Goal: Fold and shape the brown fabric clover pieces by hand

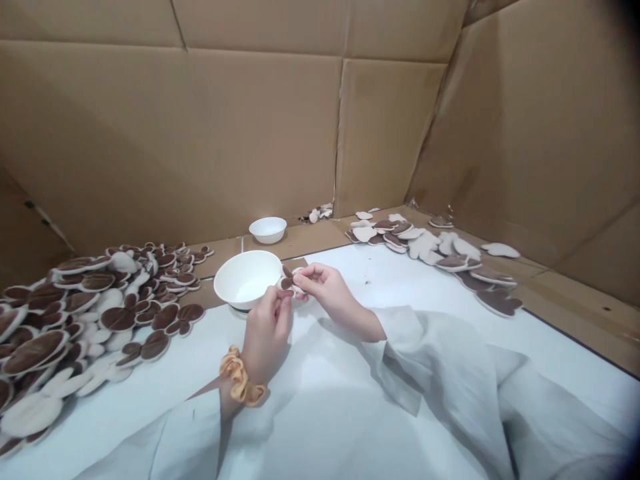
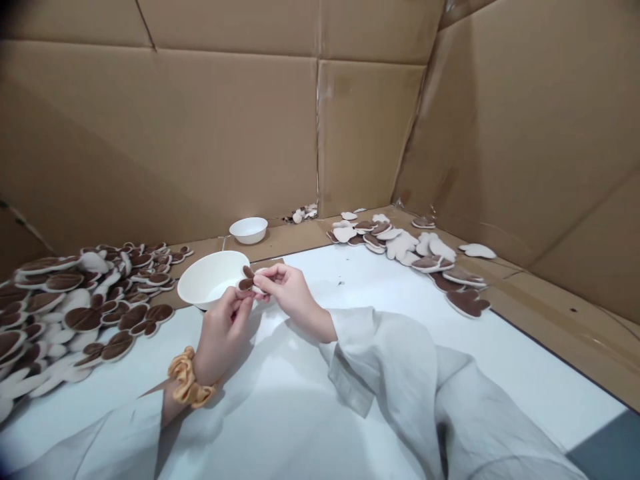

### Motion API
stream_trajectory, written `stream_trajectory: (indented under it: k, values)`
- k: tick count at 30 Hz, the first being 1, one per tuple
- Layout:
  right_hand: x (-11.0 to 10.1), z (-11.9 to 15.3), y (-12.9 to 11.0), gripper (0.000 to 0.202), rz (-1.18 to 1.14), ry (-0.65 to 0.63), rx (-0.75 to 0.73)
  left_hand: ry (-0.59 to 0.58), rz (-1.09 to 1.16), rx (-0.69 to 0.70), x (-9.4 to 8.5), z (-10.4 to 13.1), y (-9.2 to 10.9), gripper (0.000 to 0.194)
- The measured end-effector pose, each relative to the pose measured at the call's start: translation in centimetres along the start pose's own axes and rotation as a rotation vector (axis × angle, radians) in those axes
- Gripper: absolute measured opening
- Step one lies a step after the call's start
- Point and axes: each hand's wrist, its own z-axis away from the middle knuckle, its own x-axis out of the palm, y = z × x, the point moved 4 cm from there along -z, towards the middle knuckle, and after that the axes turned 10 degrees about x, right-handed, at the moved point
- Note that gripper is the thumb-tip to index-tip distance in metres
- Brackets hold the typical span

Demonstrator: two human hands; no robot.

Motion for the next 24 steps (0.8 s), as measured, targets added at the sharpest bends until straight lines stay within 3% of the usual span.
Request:
stream_trajectory:
  k: [5, 8, 10, 13, 17, 24]
  values:
    - [-0.3, -0.4, -0.8, 0.025, 0.084, -0.263, 0.09, -0.069, 0.077, 0.001, -0.8, -0.2, -0.5, 0.012]
    - [-0.4, -0.1, -1.4, 0.019, 0.319, -0.506, 0.191, -0.222, 0.021, 0.091, -1.0, -0.2, -0.4, 0.011]
    - [-0.5, 0.2, -1.7, 0.012, 0.497, -0.597, 0.245, -0.358, -0.028, 0.114, -0.8, -0.2, -0.5, 0.015]
    - [-0.7, 0.5, -2.0, 0.006, 0.771, -0.566, 0.203, -0.497, -0.127, 0.13, -0.4, -0.5, -0.9, 0.02]
    - [-0.2, 0.9, -2.3, 0.015, 1.06, -0.453, 0.032, -0.557, -0.226, 0.217, 0.1, -1.5, -0.7, 0.024]
    - [-0.3, 1.1, -2.0, 0.024, 1.102, -0.383, -0.035, -0.569, -0.278, 0.266, 0.3, -3.2, 0.4, 0.023]
